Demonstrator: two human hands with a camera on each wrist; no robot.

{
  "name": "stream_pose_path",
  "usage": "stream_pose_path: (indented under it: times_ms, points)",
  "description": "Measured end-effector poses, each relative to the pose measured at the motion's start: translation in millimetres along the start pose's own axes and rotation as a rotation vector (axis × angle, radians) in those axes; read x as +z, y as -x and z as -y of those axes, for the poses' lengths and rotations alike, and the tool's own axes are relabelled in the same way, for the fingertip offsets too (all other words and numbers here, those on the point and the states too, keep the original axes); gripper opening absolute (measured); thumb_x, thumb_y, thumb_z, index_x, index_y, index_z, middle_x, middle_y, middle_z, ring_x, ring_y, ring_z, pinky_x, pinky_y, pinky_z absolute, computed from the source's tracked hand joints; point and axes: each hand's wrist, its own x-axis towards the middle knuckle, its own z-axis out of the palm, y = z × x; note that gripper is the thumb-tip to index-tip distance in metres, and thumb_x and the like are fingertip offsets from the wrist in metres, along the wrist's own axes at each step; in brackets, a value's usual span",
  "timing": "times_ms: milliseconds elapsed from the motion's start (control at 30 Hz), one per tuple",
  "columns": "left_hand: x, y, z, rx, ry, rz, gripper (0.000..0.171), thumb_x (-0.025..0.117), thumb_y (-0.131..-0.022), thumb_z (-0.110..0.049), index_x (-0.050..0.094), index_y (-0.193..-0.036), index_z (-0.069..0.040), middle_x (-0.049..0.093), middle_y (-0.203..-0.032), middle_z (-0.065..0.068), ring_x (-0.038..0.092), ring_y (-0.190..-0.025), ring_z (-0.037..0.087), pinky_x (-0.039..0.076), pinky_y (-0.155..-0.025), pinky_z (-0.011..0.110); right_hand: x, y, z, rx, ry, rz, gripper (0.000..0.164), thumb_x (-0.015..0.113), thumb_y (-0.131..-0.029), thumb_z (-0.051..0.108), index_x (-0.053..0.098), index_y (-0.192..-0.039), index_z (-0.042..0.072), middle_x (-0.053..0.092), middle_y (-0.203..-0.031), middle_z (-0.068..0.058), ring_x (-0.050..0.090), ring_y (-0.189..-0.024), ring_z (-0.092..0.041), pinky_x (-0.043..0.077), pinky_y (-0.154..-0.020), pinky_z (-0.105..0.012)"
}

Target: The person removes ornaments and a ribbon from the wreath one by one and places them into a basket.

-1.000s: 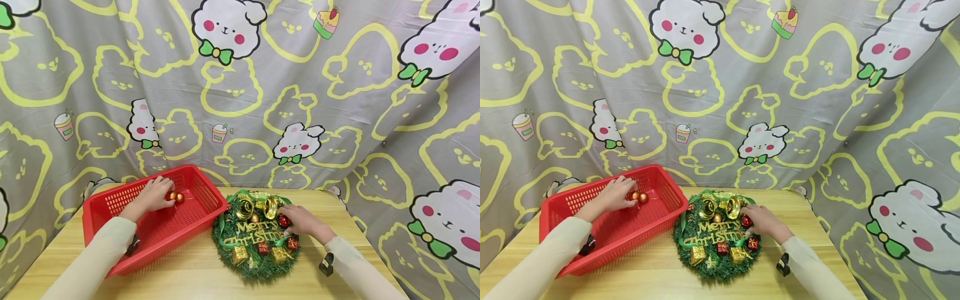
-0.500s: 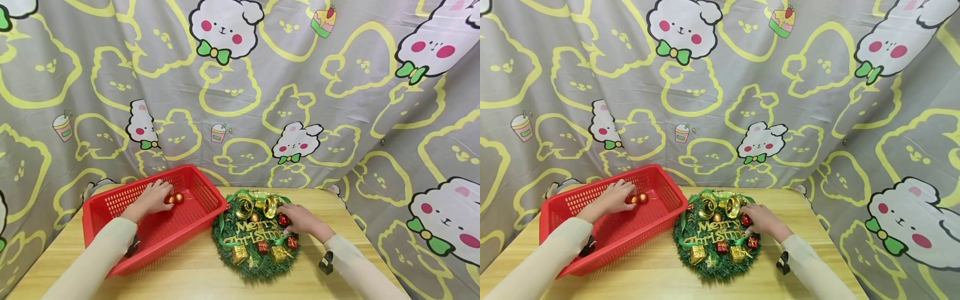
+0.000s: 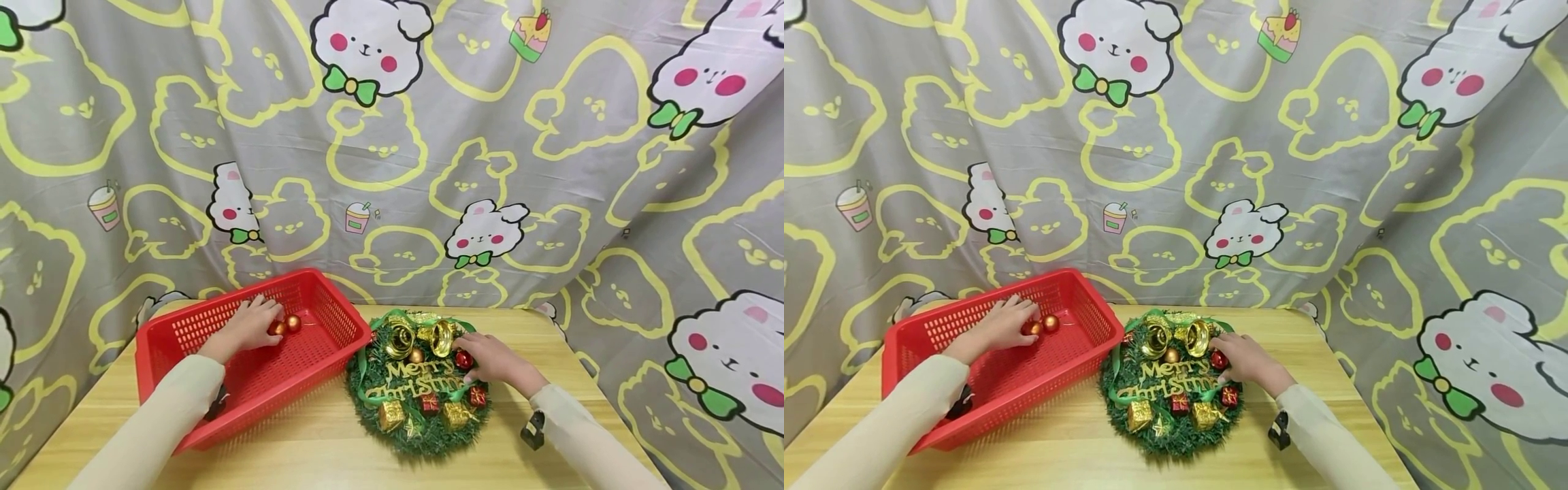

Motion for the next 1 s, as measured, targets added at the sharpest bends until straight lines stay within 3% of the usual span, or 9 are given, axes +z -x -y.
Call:
stream_pose_path:
  times_ms: [467,833,1000]
  points:
    - [-1.4,0.4,-1.4,0.013,-0.011,0.001,0.031,0.085,-0.078,-0.026,0.059,-0.091,-0.015,0.057,-0.09,0.002,0.048,-0.093,0.029,0.044,-0.081,0.057,0.2,0.3,1.5,0.016,-0.006,0.006,0.062,0.088,-0.076,0.03,0.062,-0.129,0.009,0.065,-0.121,-0.009,0.063,-0.111,-0.032,0.048,-0.095,-0.059]
    - [-2.6,0.4,-3.2,-0.015,0.009,0.026,0.035,0.086,-0.078,-0.028,0.065,-0.099,-0.009,0.064,-0.102,0.009,0.051,-0.102,0.037,0.043,-0.092,0.066,0.5,0.9,0.6,0.012,-0.006,0.008,0.063,0.087,-0.077,0.029,0.062,-0.13,0.008,0.065,-0.124,-0.011,0.063,-0.111,-0.032,0.049,-0.095,-0.059]
    - [-1.1,0.0,-2.2,-0.02,0.014,0.021,0.039,0.086,-0.078,-0.028,0.066,-0.103,-0.007,0.065,-0.103,0.009,0.048,-0.097,0.031,0.043,-0.09,0.063,0.3,0.9,1.1,0.017,-0.017,0.008,0.062,0.087,-0.076,0.028,0.062,-0.13,0.008,0.065,-0.123,-0.011,0.063,-0.111,-0.031,0.048,-0.095,-0.059]
